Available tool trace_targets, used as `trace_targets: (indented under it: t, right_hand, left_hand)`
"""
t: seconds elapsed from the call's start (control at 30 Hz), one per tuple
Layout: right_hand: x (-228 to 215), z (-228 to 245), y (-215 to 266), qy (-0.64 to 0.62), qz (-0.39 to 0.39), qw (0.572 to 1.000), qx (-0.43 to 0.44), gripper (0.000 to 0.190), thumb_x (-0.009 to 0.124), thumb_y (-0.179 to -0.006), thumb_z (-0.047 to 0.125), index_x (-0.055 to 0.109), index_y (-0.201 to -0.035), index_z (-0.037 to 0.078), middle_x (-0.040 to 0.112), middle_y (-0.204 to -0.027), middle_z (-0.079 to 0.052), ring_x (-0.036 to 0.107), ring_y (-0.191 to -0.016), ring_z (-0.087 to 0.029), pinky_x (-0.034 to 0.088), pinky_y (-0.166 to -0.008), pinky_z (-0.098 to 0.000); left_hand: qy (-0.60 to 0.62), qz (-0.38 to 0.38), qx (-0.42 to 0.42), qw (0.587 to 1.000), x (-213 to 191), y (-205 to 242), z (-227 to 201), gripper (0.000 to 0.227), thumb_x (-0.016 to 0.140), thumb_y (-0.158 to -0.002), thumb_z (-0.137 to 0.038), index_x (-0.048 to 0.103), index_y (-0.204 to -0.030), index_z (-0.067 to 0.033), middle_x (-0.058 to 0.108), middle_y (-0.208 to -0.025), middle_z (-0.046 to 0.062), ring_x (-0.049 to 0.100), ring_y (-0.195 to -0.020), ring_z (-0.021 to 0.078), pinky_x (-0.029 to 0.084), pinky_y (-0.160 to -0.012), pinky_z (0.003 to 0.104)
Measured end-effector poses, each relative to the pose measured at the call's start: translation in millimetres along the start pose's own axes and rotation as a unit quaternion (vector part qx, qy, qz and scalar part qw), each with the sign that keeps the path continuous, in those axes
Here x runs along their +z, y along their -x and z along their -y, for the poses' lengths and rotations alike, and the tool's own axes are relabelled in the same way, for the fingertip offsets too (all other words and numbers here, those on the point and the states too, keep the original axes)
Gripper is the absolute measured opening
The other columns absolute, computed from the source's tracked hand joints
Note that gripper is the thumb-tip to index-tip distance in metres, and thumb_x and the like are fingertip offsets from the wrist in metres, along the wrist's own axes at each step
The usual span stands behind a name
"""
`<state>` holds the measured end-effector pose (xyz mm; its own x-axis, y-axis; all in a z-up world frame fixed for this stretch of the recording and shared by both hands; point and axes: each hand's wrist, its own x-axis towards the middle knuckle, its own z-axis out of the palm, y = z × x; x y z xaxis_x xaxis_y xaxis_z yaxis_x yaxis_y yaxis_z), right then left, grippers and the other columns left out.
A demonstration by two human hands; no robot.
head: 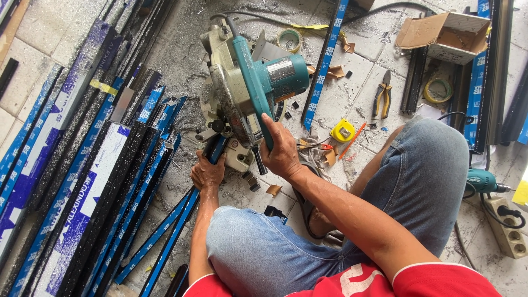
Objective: The person sits on the floor and uses a chop saw to cut several blue and black metal profiles. They measure the profiles with a tape measure, mark them with a pencil, and cut them into smaller pieces, repeating the process multiple times.
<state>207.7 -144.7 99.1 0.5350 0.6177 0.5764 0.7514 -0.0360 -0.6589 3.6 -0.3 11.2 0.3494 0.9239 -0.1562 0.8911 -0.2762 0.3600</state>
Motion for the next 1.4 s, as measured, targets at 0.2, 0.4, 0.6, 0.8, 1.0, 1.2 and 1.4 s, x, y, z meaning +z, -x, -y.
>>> trace_targets:
  t: [0.2,0.4,0.6,0.8,1.0,1.2,1.4]
  right_hand:
    - [0.9,-3.4,3.6,0.006,-0.001,1.0,-0.008,0.079,0.061,-0.079,-0.004,0.041,-0.155,0.01,0.06,-0.092,-0.016,0.064,-0.074,-0.041,0.051,-0.067,-0.0486]
    - [2.4,-2.9,5.1,-0.001,-0.007,1.0,-0.022,0.075,0.061,-0.081,-0.003,0.042,-0.153,0.007,0.06,-0.094,-0.018,0.064,-0.076,-0.042,0.052,-0.069,-0.0495]
    - [12.2,-22.3,25.4,0.022,-0.005,0.999,-0.042,0.076,0.065,-0.081,-0.001,0.04,-0.152,0.006,0.061,-0.094,-0.016,0.065,-0.076,-0.037,0.052,-0.072,-0.0462]
    - [10.9,-21.8,24.2,0.029,0.005,0.999,-0.039,0.074,0.066,-0.083,0.002,0.039,-0.152,0.006,0.061,-0.099,-0.016,0.063,-0.078,-0.036,0.048,-0.073,-0.0444]
    - [-47.8,55.1,-100.2,0.016,0.128,0.992,-0.013,0.099,0.052,-0.093,-0.008,-0.003,-0.166,0.03,0.062,-0.126,-0.035,0.055,-0.061,-0.015,0.05,-0.045,-0.0252]
    - [-75.7,121.2,-246.5,0.232,0.321,0.915,0.08,0.075,0.061,-0.103,0.034,0.012,-0.158,0.019,0.051,-0.109,-0.023,0.062,-0.075,-0.049,0.05,-0.07,-0.0635]
    - [-53.4,81.4,-280.0,0.09,0.322,0.908,0.253,0.022,0.06,-0.101,0.025,0.05,-0.084,0.015,0.041,-0.068,0.001,0.041,-0.054,-0.011,0.033,-0.045,-0.0319]
  left_hand:
    - [0.007,0.004,-0.014,1.0,-0.8,1.6,-1.8,0.066,0.073,-0.086,-0.061,0.051,-0.118,-0.0069,0.069,-0.071,0.025,0.074,-0.079,0.0457,0.055,-0.085,0.057]
    - [-0.008,0.011,-0.026,1.0,1.1,-0.5,-0.8,0.067,0.071,-0.082,-0.067,0.049,-0.113,-0.0118,0.07,-0.072,0.024,0.074,-0.081,0.0447,0.054,-0.088,0.054]
    - [0.0,0.021,-0.032,0.999,1.9,-1.3,-0.5,0.068,0.07,-0.081,-0.067,0.048,-0.114,-0.0121,0.07,-0.071,0.023,0.075,-0.081,0.044,0.053,-0.091,0.053]
    - [0.0,0.002,-0.013,1.0,1.8,0.3,0.6,0.068,0.071,-0.081,-0.066,0.049,-0.116,-0.0116,0.071,-0.073,0.021,0.075,-0.081,0.0406,0.054,-0.09,0.051]
    - [-0.016,-0.031,0.01,0.999,28.1,-6.7,16.8,0.08,0.063,-0.088,-0.073,0.046,-0.131,-0.007,0.072,-0.087,0.023,0.068,-0.084,0.0501,0.049,-0.08,0.059]
    - [-0.015,-0.013,-0.002,1.0,23.3,-7.6,13.1,0.079,0.063,-0.088,-0.07,0.047,-0.131,-0.0055,0.072,-0.087,0.025,0.069,-0.084,0.0497,0.049,-0.076,0.059]
    - [-0.018,-0.025,0.018,0.999,27.4,-6.9,17.0,0.078,0.066,-0.089,-0.069,0.048,-0.129,-0.0039,0.072,-0.085,0.022,0.07,-0.08,0.0469,0.05,-0.076,0.057]
